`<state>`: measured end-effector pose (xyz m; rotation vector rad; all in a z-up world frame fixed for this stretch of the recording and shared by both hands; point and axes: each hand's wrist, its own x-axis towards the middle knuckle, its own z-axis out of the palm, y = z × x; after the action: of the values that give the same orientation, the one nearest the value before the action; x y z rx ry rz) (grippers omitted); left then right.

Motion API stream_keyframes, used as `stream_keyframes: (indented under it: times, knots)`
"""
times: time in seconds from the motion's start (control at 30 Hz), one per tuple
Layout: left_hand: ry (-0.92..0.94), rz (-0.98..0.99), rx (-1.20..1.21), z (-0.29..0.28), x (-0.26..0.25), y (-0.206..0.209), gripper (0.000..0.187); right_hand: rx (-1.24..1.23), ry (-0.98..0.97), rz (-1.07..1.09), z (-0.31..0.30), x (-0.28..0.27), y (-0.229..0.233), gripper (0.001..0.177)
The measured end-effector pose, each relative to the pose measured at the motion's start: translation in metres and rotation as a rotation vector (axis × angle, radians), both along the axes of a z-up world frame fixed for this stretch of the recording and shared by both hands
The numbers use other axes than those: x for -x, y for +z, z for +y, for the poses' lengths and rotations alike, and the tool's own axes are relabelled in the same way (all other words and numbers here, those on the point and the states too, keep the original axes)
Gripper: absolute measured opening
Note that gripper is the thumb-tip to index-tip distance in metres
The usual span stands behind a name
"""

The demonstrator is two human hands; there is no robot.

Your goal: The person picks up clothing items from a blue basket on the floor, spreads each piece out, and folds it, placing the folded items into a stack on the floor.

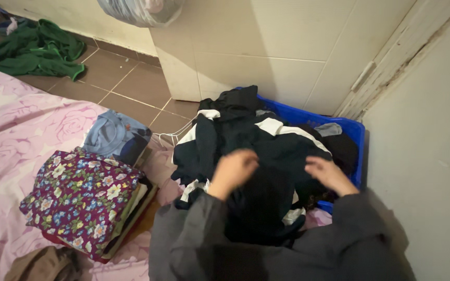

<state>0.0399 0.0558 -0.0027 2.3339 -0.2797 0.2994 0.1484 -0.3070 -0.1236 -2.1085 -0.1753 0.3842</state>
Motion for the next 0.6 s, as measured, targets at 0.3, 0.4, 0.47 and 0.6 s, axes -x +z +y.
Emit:
stream_keyframes:
  times: [0.3,0.4,0.47,0.6]
  knots:
    - [-0.353,0.192,-0.651,-0.093,0.081,-0.117,0.065,0.416,-0.173,0.155,-0.005,0.043,-0.073,0.073]
    - [-0.365,0.180,-0.696,-0.087,0.072,-0.145,0.023,0.342,0.013,0.212,0.015,0.052,-0.084,0.062]
    - [-0.421,0.218,-0.529,-0.073,0.062,-0.143,0.028,0.415,0.202,0.031,0.022,0.051,-0.084,0.047]
    - [-0.431,0.146,-0.090,-0.028,0.052,-0.092,0.033,-0.281,-0.158,0.123,0.029,0.020,-0.069,0.029]
